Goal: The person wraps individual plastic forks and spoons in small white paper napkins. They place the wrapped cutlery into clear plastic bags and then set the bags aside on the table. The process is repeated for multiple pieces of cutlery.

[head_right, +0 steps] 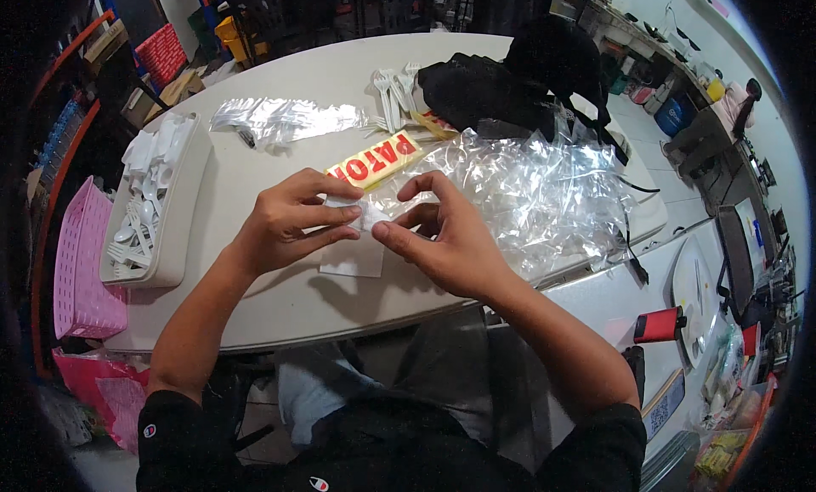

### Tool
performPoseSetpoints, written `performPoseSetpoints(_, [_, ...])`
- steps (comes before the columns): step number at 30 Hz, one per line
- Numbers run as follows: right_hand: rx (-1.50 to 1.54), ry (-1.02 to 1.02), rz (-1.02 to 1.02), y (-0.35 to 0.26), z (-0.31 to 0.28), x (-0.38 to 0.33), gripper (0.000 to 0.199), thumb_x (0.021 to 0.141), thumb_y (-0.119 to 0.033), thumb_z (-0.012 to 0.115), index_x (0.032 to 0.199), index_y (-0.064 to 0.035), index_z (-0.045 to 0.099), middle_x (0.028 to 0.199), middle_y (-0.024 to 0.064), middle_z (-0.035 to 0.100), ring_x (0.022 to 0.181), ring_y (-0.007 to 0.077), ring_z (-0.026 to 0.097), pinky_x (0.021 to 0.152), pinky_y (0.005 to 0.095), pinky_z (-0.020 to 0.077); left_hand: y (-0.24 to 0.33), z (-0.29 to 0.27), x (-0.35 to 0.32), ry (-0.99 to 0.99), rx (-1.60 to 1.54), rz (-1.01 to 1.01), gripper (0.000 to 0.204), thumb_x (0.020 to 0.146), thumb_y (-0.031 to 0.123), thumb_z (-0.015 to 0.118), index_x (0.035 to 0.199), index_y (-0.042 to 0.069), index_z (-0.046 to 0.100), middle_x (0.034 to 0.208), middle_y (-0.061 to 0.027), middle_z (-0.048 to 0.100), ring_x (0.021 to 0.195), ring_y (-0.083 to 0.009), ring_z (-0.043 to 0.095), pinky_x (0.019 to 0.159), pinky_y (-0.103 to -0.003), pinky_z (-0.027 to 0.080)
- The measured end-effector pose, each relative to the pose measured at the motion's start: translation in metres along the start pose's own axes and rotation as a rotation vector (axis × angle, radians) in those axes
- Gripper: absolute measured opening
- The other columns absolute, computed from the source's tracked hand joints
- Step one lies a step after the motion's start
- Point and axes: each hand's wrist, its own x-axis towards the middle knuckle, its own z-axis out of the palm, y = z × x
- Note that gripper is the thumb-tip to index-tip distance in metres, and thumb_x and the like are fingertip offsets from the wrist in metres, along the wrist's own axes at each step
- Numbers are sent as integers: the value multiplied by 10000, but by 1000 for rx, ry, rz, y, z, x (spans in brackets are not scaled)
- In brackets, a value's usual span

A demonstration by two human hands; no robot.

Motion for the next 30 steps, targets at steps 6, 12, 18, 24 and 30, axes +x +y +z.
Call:
performPoseSetpoints(6, [-232,-73,124,3,1,4,388,843,-374,689,820,8,623,621,52,619,557,99,568,517,254,430,6,3,2,-13,57,102,231,721,102,773,941,60,716,1051,-93,658,919,-218,625,723,-304,564])
performPoseSetpoints(12, [-181,-96,103,-5,-2,3,408,848,-382,679,760,14,641,614,46,613,573,80,532,517,247,401,9,0,2,16,22,66,227,714,74,773,933,55,714,1045,-105,658,925,-224,632,725,-300,563])
performPoseSetpoints(18, [-345,47,-21,1,0,1,408,818,-368,704,761,32,648,619,91,616,572,105,540,535,282,421,4,9,1,96,-230,-73,249,729,39,759,970,54,697,1022,-130,657,946,-187,646,747,-297,560])
performPoseSetpoints(24, [-474,149,-115,1,7,0,419,809,-357,699,775,56,642,669,175,643,584,213,625,571,331,473,22,21,4,332,-459,-498,318,762,36,738,1063,30,634,1006,-98,655,912,-133,627,718,-255,519])
performPoseSetpoints(30, [-465,176,-117,1,10,-2,395,806,-336,699,748,49,632,668,208,640,595,289,654,572,357,492,16,21,0,171,-345,-549,230,794,84,719,1002,1,666,802,-52,659,701,-72,566,651,-231,475])
